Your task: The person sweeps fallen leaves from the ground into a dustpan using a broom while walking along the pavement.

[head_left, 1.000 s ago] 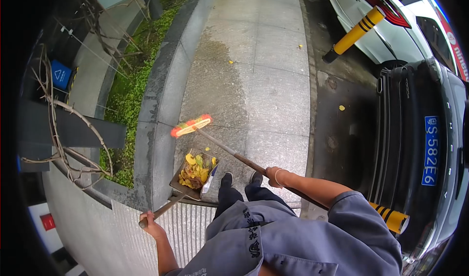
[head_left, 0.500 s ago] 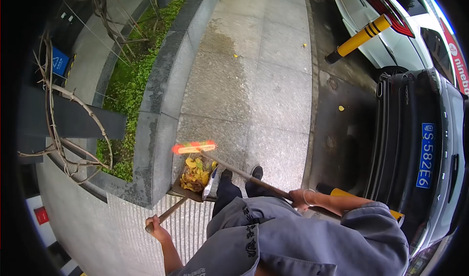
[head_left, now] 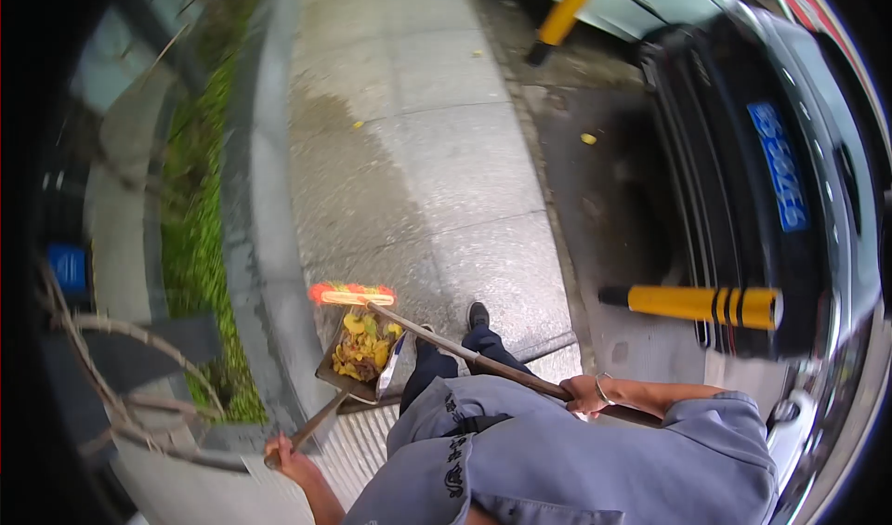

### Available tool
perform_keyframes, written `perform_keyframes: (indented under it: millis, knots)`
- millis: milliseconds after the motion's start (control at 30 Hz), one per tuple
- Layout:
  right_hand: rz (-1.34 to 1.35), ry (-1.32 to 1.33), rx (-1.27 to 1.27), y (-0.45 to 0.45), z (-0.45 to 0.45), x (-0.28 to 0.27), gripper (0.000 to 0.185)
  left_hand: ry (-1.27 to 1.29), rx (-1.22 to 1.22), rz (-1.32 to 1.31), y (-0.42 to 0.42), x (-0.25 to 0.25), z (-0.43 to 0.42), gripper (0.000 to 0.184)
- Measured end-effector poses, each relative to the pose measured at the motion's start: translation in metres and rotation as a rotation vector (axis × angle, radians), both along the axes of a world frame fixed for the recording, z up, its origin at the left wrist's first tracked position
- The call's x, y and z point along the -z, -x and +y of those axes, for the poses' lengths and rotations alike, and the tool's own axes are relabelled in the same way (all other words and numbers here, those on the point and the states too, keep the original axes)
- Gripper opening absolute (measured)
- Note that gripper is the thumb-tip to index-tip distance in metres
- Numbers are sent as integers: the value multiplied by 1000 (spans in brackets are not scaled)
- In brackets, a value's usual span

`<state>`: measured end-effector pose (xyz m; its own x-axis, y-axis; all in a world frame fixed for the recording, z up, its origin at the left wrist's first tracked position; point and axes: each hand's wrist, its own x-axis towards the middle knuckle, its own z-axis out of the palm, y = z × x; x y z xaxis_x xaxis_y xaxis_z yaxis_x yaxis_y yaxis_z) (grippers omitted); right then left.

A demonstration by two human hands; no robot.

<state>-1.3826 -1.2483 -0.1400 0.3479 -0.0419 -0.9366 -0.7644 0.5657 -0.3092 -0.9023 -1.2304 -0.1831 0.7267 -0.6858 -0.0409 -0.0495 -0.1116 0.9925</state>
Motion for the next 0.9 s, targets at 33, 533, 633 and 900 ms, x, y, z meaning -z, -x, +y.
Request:
perform_keyframes:
  millis: [33,533,633,900]
  knots:
    - [21,21,69,9,16,0,24,0,78,-11,0,-2,-9,21]
    - [728,86,709,-49,369,-167,23,-42,834,-87,12,-220,-6,22]
    - [918,-20,877,-125,424,-184,25,45,1014,51,-30,-233,-10,21]
    - [1180,-184,915,-212,435,-213,25,28,1343,70,-102,-284,-78,20]
